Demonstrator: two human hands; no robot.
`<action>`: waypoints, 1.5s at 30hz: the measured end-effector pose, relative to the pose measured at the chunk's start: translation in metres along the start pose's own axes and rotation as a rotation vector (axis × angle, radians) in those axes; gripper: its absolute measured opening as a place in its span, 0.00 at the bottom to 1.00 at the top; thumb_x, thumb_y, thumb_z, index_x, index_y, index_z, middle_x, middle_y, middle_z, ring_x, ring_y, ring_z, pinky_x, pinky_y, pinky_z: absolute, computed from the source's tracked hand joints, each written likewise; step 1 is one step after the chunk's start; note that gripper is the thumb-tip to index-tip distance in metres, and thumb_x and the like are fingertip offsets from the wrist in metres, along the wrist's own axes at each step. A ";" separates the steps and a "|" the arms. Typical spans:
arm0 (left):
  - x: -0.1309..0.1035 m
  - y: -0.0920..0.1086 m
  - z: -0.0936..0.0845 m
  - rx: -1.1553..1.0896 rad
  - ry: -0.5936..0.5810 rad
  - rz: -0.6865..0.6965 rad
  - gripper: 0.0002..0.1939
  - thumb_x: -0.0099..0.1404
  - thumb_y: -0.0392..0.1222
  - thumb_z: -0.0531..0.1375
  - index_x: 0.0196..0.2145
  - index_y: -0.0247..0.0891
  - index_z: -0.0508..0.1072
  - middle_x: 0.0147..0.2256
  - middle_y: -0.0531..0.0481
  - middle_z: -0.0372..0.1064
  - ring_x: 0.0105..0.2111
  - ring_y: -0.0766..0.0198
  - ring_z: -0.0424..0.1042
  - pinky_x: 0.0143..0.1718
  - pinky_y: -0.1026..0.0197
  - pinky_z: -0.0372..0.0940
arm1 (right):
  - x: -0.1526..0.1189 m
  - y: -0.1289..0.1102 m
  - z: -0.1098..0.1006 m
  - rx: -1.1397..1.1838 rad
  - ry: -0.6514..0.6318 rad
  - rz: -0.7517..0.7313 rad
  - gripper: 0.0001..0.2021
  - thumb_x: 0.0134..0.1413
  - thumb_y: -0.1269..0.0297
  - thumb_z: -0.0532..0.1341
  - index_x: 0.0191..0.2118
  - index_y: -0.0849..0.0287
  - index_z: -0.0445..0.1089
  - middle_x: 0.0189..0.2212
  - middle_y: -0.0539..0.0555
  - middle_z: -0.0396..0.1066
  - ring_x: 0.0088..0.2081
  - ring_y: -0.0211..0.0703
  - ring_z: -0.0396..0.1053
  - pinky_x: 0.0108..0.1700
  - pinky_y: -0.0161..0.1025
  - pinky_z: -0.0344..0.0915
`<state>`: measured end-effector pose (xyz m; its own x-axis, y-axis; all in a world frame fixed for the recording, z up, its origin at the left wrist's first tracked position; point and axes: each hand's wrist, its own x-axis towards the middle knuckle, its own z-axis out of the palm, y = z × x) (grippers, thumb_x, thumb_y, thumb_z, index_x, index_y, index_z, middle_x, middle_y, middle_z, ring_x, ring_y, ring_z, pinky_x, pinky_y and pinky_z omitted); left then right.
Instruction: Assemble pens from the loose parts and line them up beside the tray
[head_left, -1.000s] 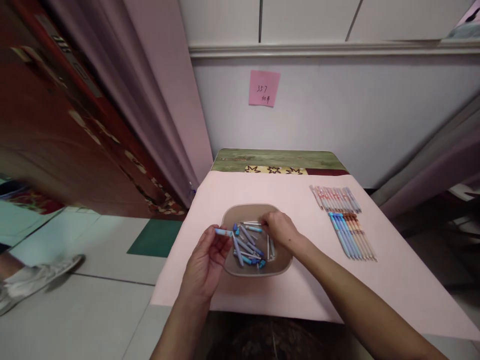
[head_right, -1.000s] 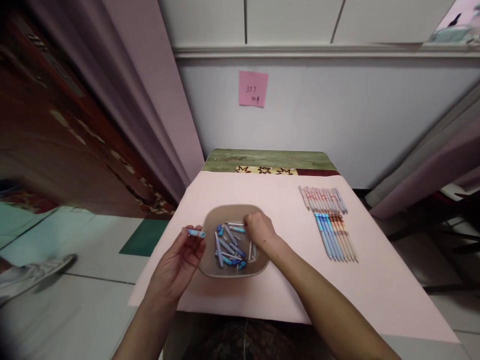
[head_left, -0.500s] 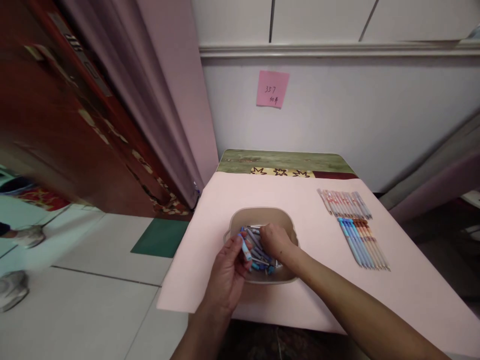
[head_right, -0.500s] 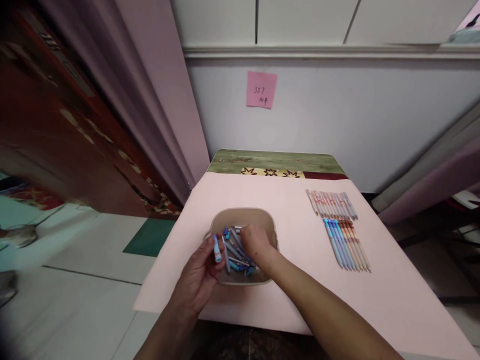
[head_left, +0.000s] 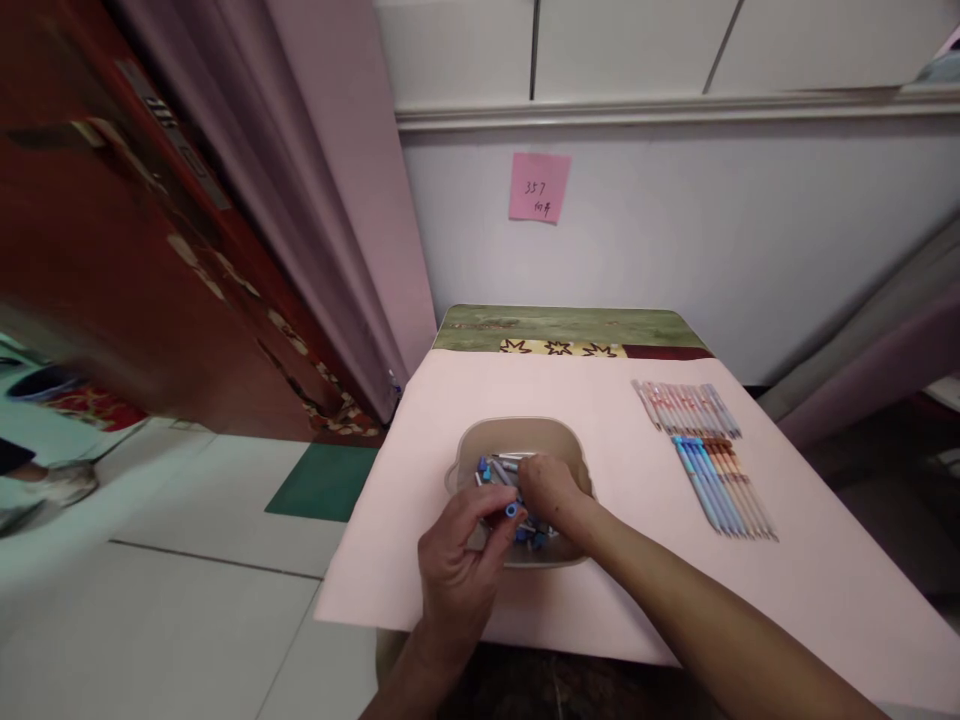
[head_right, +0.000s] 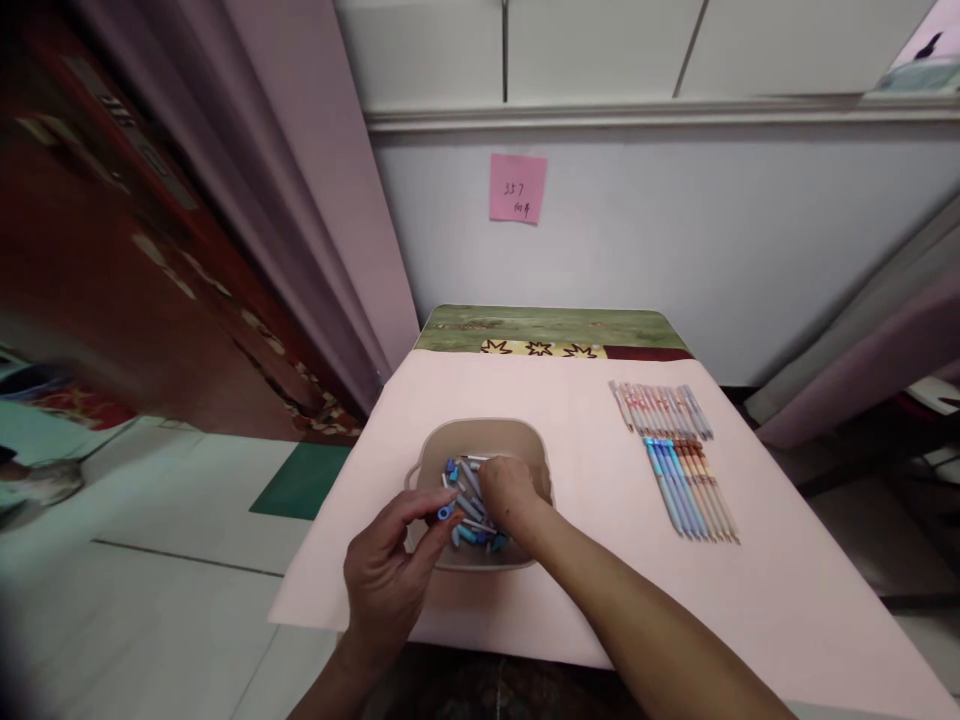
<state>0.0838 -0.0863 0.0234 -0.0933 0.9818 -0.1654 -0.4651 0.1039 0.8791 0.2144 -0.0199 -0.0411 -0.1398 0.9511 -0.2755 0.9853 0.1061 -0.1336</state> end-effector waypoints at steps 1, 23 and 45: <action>0.000 -0.001 0.000 0.043 -0.016 0.034 0.16 0.43 0.17 0.65 0.24 0.37 0.78 0.31 0.48 0.76 0.36 0.63 0.74 0.39 0.71 0.67 | 0.000 0.001 0.002 0.006 0.008 0.000 0.12 0.55 0.72 0.56 0.42 0.69 0.74 0.38 0.69 0.75 0.42 0.55 0.74 0.41 0.42 0.69; 0.026 -0.046 0.010 -0.433 0.003 -0.661 0.05 0.65 0.33 0.57 0.35 0.28 0.72 0.25 0.48 0.71 0.20 0.72 0.69 0.20 0.72 0.66 | -0.106 0.015 -0.035 0.920 0.645 -0.201 0.09 0.56 0.69 0.58 0.41 0.55 0.73 0.35 0.52 0.77 0.35 0.39 0.74 0.37 0.33 0.69; 0.009 -0.052 0.018 -0.309 0.021 -0.597 0.06 0.59 0.36 0.64 0.33 0.30 0.73 0.25 0.49 0.71 0.19 0.72 0.67 0.17 0.72 0.62 | -0.091 0.028 -0.027 1.402 0.229 -0.043 0.14 0.41 0.59 0.70 0.31 0.60 0.68 0.21 0.46 0.69 0.24 0.35 0.67 0.26 0.30 0.63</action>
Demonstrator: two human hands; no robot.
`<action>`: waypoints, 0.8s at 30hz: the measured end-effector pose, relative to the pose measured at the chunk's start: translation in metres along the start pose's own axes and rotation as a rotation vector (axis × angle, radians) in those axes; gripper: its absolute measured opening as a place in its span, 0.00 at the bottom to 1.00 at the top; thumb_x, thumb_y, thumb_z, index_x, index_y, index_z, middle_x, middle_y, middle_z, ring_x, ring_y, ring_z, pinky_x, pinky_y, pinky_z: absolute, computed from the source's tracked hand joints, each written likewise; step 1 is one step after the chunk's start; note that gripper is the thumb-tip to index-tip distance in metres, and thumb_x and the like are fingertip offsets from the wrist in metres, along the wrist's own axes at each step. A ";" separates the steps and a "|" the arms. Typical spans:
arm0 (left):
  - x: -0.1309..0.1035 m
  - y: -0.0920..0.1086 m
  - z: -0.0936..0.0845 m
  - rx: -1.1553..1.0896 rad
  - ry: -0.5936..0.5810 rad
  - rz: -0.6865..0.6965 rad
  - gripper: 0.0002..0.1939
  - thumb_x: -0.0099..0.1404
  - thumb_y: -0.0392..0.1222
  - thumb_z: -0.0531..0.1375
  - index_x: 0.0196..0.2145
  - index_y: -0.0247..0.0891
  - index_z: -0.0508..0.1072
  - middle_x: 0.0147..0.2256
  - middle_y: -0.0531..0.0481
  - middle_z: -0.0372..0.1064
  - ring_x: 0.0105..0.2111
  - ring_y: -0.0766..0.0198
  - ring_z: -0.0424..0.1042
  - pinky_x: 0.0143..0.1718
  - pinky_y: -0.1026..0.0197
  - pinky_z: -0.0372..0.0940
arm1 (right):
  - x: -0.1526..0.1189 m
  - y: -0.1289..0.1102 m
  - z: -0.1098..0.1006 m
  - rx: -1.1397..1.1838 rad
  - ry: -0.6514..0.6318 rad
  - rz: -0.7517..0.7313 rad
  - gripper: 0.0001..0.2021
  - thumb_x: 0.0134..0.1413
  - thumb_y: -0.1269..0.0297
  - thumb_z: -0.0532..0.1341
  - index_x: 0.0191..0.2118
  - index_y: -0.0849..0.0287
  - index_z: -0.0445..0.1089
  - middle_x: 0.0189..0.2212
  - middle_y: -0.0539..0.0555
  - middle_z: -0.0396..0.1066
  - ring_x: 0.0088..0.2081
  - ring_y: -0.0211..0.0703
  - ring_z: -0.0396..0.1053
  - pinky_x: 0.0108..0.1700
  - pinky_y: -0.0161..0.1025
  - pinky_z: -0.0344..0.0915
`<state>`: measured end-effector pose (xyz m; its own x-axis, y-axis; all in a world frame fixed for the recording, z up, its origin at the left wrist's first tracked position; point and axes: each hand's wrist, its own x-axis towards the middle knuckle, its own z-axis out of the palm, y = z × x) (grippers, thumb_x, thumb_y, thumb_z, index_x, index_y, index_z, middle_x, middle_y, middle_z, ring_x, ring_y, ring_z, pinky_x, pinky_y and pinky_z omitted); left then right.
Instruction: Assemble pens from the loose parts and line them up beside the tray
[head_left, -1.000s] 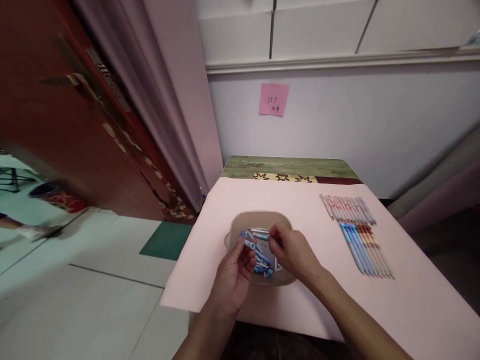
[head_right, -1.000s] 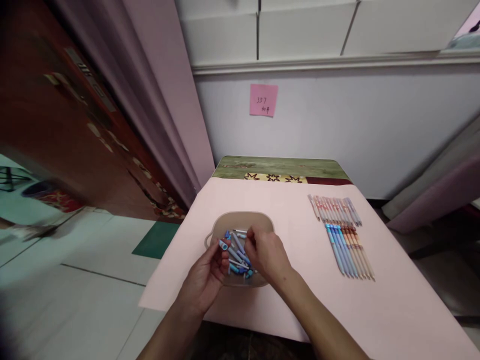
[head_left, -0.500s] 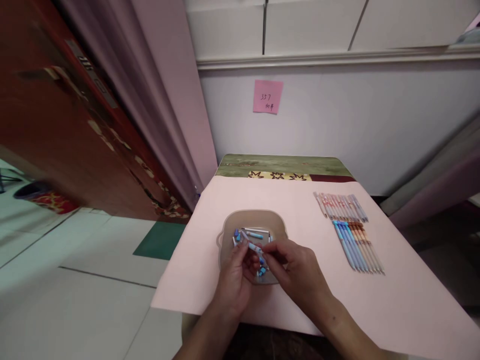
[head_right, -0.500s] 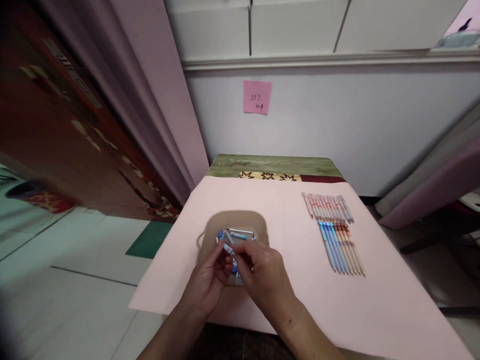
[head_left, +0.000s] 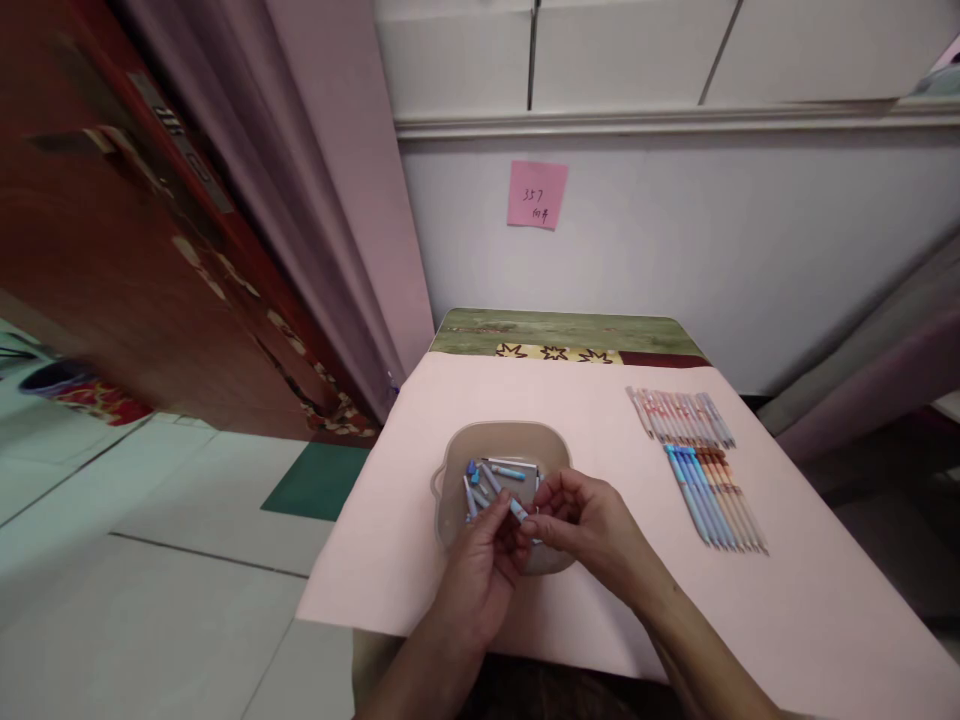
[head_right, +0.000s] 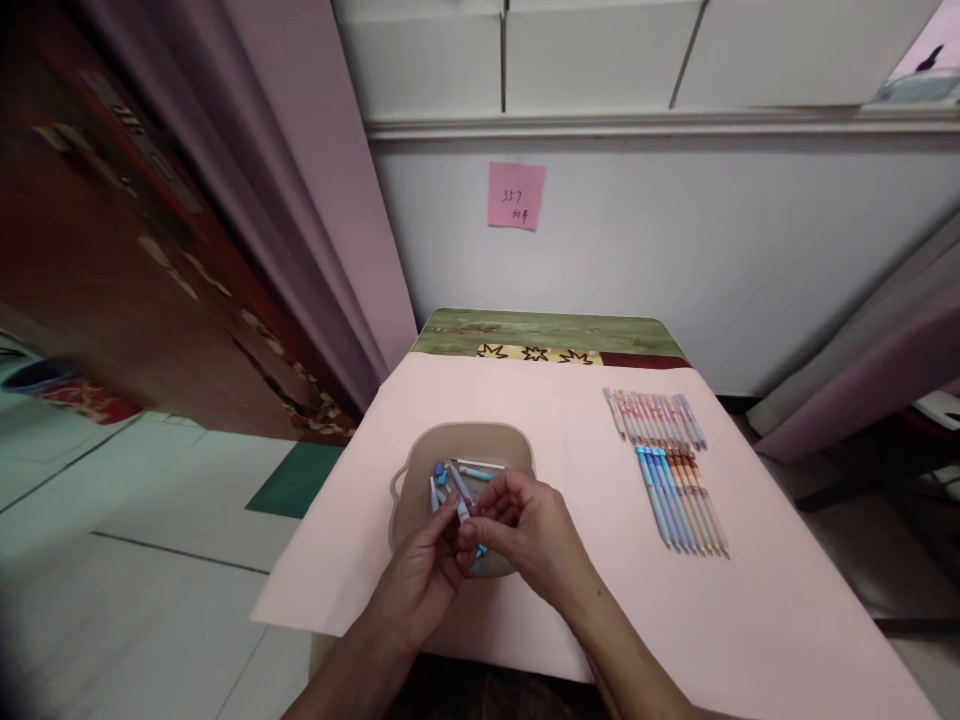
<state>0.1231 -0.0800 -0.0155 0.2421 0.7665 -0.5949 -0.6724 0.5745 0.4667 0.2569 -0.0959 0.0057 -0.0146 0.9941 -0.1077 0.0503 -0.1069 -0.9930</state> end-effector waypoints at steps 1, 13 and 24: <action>0.000 0.003 0.000 -0.020 0.000 -0.030 0.06 0.60 0.36 0.63 0.33 0.29 0.73 0.25 0.48 0.72 0.19 0.72 0.67 0.17 0.72 0.62 | 0.001 0.001 0.001 0.042 0.002 0.010 0.15 0.40 0.58 0.70 0.31 0.60 0.68 0.21 0.46 0.68 0.24 0.34 0.66 0.25 0.30 0.62; -0.003 0.046 -0.007 -0.154 0.006 0.063 0.07 0.66 0.32 0.54 0.34 0.29 0.71 0.28 0.45 0.71 0.21 0.72 0.67 0.19 0.71 0.65 | -0.007 0.028 -0.028 -0.946 0.511 -0.004 0.26 0.55 0.45 0.56 0.53 0.58 0.65 0.21 0.49 0.71 0.24 0.44 0.69 0.26 0.35 0.54; -0.008 0.009 -0.004 0.022 -0.010 0.094 0.08 0.62 0.32 0.60 0.40 0.29 0.74 0.31 0.43 0.73 0.22 0.71 0.69 0.22 0.70 0.67 | 0.016 0.049 -0.030 -0.906 0.242 0.144 0.17 0.59 0.61 0.50 0.27 0.58 0.72 0.22 0.53 0.73 0.24 0.39 0.69 0.27 0.32 0.55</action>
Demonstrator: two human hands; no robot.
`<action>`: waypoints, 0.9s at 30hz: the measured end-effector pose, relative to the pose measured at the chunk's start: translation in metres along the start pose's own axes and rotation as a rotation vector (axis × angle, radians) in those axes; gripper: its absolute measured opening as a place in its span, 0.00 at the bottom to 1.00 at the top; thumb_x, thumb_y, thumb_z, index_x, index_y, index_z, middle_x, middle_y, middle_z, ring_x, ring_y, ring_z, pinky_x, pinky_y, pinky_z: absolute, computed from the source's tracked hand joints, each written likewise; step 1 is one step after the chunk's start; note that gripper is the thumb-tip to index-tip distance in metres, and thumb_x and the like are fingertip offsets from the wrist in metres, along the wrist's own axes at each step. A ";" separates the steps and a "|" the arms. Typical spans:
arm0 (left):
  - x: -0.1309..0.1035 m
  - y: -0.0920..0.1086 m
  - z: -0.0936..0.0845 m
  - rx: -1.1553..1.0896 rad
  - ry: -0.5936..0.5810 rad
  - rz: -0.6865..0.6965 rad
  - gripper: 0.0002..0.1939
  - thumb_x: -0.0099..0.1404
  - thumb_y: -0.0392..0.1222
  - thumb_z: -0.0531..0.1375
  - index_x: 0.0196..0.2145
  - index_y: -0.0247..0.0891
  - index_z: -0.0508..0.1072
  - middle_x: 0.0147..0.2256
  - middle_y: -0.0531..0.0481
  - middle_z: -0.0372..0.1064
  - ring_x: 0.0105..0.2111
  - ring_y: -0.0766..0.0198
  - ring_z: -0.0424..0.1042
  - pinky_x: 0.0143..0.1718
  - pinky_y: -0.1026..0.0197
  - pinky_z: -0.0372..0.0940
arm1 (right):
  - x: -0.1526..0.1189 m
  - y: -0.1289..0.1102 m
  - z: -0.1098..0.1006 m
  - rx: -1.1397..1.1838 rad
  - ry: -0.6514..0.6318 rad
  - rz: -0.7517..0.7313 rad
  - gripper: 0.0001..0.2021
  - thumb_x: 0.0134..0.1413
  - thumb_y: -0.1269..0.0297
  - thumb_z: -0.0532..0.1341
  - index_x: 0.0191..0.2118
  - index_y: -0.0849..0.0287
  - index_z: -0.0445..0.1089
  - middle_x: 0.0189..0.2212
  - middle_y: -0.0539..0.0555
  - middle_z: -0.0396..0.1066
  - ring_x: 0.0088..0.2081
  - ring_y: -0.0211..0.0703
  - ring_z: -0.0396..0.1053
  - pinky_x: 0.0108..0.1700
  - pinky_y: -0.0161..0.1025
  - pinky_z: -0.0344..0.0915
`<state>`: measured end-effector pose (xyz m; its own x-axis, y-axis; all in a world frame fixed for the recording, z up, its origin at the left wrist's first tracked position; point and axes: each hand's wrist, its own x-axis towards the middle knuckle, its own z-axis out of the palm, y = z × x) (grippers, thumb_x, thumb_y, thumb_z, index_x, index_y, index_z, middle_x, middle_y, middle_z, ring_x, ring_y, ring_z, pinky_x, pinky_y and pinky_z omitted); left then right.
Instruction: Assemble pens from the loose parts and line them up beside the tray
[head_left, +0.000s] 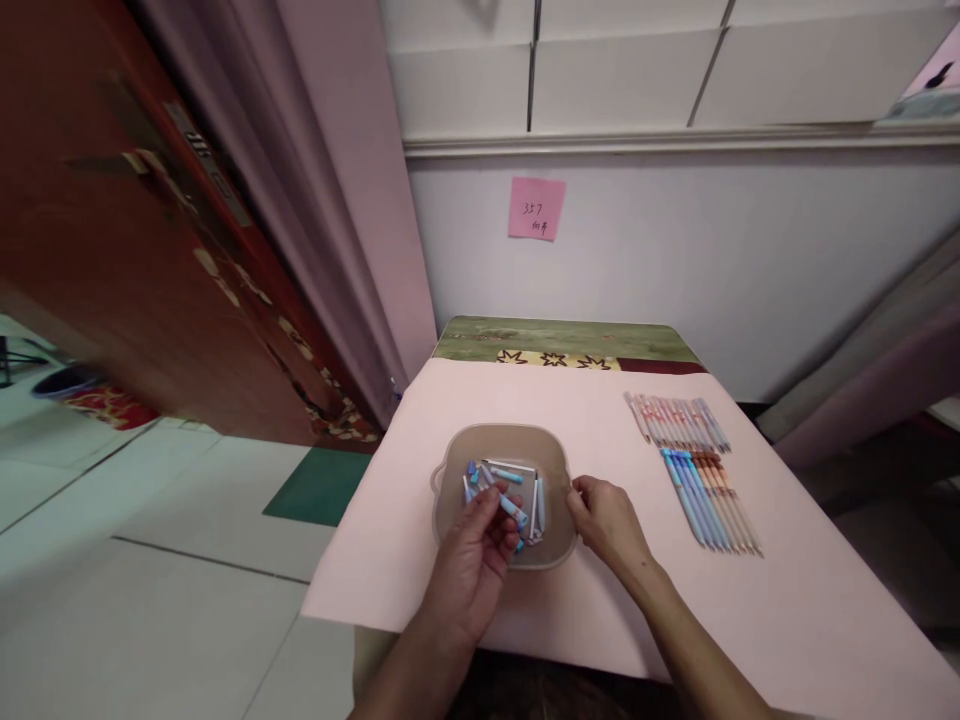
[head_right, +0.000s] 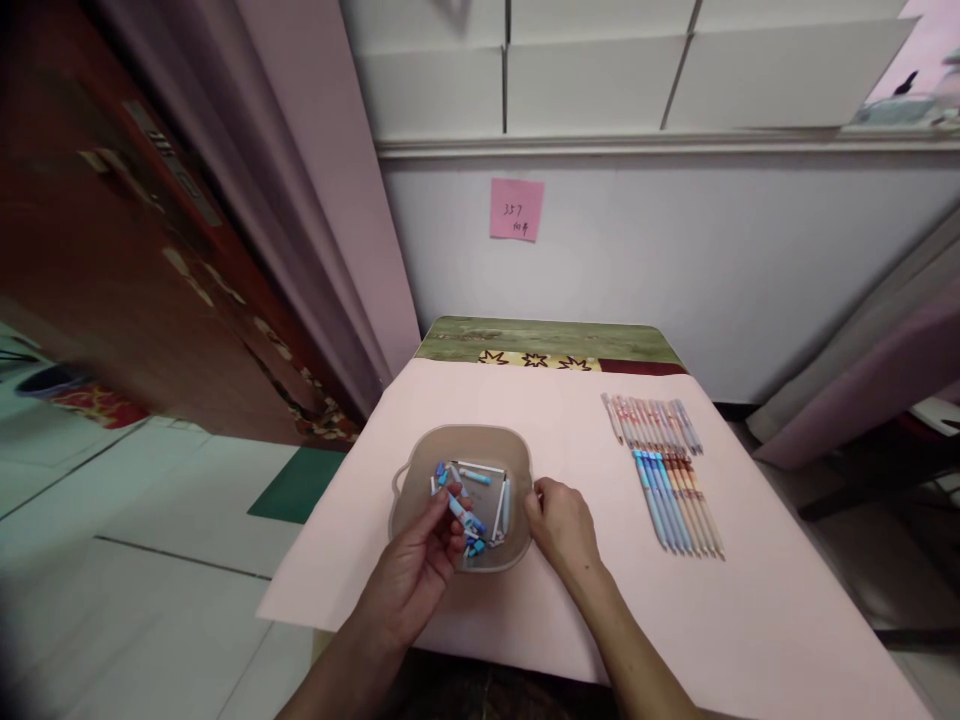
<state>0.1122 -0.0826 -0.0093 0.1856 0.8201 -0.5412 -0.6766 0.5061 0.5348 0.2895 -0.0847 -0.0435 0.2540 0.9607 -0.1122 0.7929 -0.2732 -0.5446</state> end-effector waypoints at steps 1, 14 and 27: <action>-0.001 0.000 0.001 0.009 -0.010 0.005 0.09 0.61 0.31 0.60 0.41 0.29 0.74 0.31 0.43 0.74 0.23 0.71 0.69 0.23 0.70 0.67 | 0.002 0.000 0.002 0.008 0.024 -0.002 0.17 0.59 0.61 0.49 0.26 0.59 0.71 0.21 0.53 0.73 0.24 0.39 0.69 0.27 0.32 0.54; 0.021 0.035 0.008 -0.027 -0.031 0.034 0.09 0.60 0.27 0.59 0.40 0.30 0.73 0.31 0.45 0.73 0.24 0.71 0.70 0.24 0.71 0.68 | 0.034 0.004 -0.017 -0.087 0.140 0.053 0.21 0.61 0.49 0.50 0.45 0.56 0.73 0.29 0.54 0.77 0.33 0.47 0.73 0.31 0.35 0.58; 0.062 0.079 0.002 -0.133 0.031 0.032 0.09 0.64 0.28 0.54 0.39 0.29 0.73 0.26 0.47 0.69 0.21 0.73 0.66 0.20 0.71 0.64 | 0.067 -0.052 -0.013 -0.419 -0.131 -0.213 0.12 0.61 0.65 0.54 0.40 0.54 0.75 0.38 0.55 0.76 0.40 0.44 0.73 0.39 0.34 0.62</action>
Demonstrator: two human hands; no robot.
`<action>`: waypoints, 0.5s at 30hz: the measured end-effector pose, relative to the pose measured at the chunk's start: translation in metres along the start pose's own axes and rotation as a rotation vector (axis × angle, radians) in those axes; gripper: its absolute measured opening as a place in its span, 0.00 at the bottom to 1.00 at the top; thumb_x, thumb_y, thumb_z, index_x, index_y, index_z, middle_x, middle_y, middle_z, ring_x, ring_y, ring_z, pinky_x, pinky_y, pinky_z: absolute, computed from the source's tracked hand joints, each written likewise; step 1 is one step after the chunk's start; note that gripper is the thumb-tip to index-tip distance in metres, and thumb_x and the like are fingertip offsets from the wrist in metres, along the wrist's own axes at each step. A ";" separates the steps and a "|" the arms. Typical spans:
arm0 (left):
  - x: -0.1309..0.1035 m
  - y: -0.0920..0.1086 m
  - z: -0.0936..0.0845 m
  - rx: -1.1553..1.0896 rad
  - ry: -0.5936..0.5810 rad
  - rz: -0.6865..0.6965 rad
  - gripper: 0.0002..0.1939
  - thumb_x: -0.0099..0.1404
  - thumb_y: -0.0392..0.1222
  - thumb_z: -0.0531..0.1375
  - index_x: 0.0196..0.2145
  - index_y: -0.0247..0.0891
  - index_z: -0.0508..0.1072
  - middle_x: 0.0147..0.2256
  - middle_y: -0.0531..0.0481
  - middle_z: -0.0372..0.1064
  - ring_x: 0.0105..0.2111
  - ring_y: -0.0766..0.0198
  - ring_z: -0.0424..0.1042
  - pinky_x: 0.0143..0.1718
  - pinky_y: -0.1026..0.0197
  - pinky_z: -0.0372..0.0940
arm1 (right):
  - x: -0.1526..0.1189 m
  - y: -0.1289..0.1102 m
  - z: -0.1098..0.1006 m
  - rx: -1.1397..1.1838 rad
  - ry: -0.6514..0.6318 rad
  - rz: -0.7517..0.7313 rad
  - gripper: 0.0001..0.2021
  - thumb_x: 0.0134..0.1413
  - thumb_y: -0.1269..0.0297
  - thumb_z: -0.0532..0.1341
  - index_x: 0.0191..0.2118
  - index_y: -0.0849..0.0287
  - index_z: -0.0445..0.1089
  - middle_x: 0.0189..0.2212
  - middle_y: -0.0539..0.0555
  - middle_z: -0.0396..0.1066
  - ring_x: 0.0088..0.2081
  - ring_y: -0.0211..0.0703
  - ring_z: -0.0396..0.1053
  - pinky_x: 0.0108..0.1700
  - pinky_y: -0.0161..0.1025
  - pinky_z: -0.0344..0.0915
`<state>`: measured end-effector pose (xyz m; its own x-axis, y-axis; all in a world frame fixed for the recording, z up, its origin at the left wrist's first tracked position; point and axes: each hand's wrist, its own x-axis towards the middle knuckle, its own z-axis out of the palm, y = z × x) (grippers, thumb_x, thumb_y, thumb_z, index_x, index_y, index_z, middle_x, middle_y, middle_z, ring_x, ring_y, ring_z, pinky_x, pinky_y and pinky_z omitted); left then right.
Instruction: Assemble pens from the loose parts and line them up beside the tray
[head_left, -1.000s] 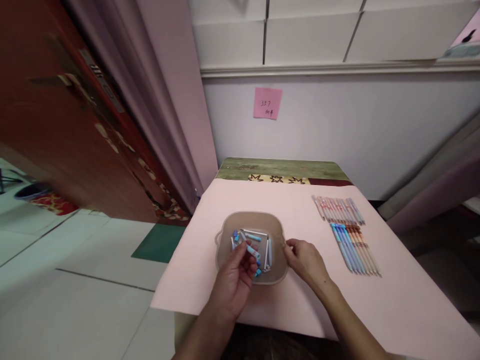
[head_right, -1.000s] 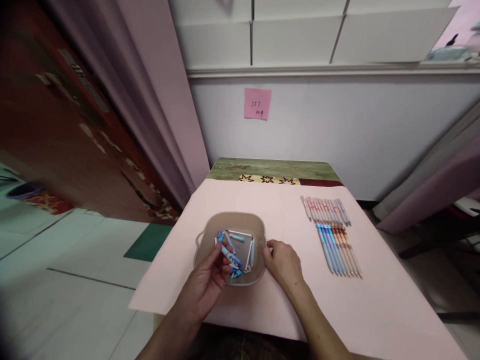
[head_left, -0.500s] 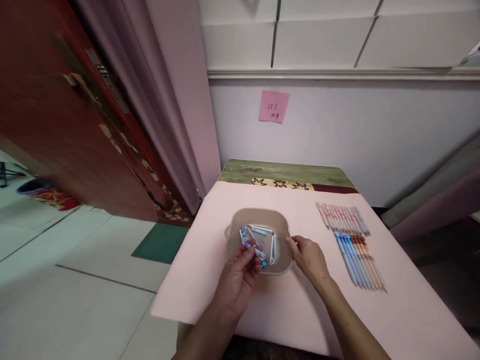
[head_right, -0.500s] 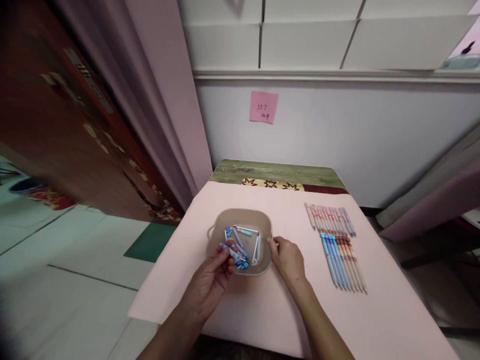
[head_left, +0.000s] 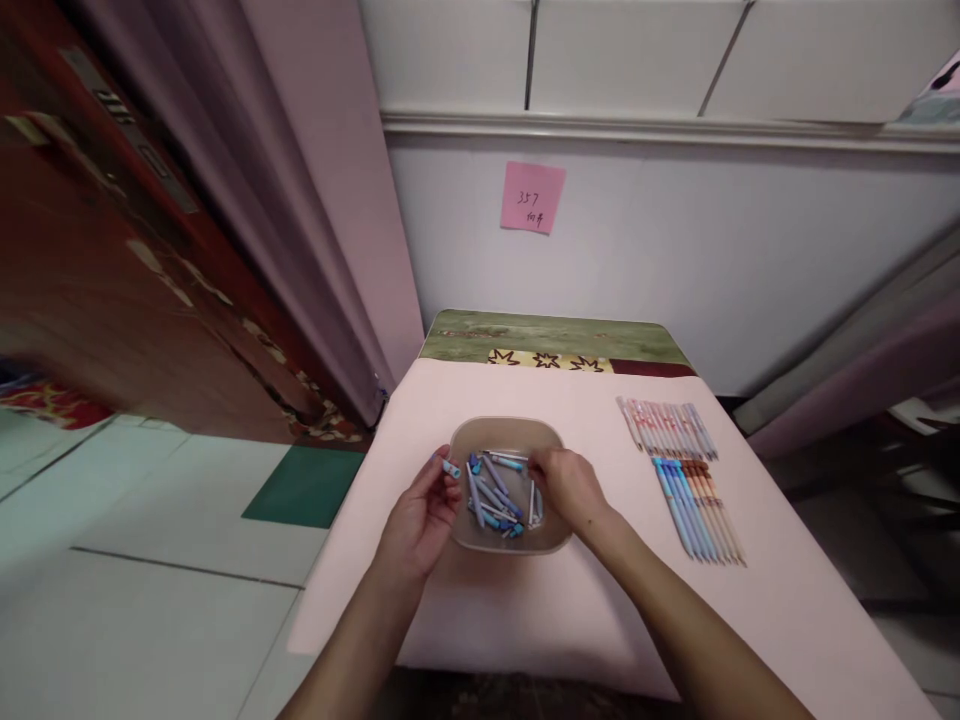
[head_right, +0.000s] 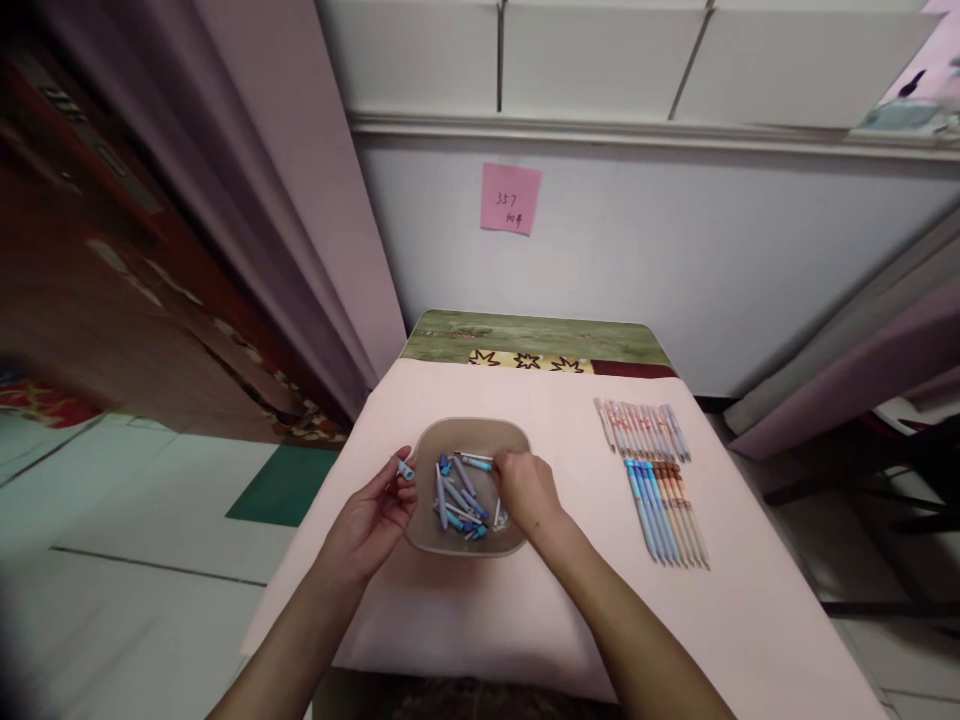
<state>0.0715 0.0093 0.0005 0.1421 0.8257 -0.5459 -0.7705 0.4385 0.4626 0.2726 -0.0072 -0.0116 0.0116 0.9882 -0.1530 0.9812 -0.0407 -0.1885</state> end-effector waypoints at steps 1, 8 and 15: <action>0.001 -0.001 0.001 -0.005 0.005 -0.004 0.09 0.64 0.28 0.54 0.39 0.29 0.73 0.26 0.47 0.69 0.21 0.72 0.66 0.20 0.71 0.64 | 0.008 -0.003 0.003 -0.020 -0.036 -0.001 0.11 0.60 0.66 0.54 0.40 0.55 0.75 0.37 0.56 0.77 0.40 0.45 0.73 0.39 0.35 0.63; 0.005 -0.002 0.006 -0.002 0.038 -0.031 0.09 0.64 0.27 0.54 0.39 0.30 0.72 0.26 0.48 0.69 0.21 0.72 0.67 0.20 0.71 0.64 | 0.041 -0.015 0.019 -0.070 -0.084 -0.002 0.11 0.56 0.68 0.56 0.41 0.63 0.75 0.39 0.63 0.76 0.42 0.51 0.73 0.41 0.39 0.66; 0.008 0.001 0.008 -0.015 0.042 -0.035 0.08 0.65 0.28 0.53 0.37 0.30 0.72 0.25 0.48 0.69 0.20 0.72 0.66 0.19 0.71 0.63 | 0.049 -0.014 0.012 -0.078 -0.091 -0.029 0.12 0.58 0.64 0.55 0.41 0.62 0.75 0.38 0.61 0.76 0.43 0.49 0.73 0.42 0.37 0.66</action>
<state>0.0770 0.0195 0.0022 0.1428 0.7942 -0.5906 -0.7749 0.4609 0.4325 0.2568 0.0398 -0.0278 -0.0314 0.9711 -0.2367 0.9929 0.0032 -0.1186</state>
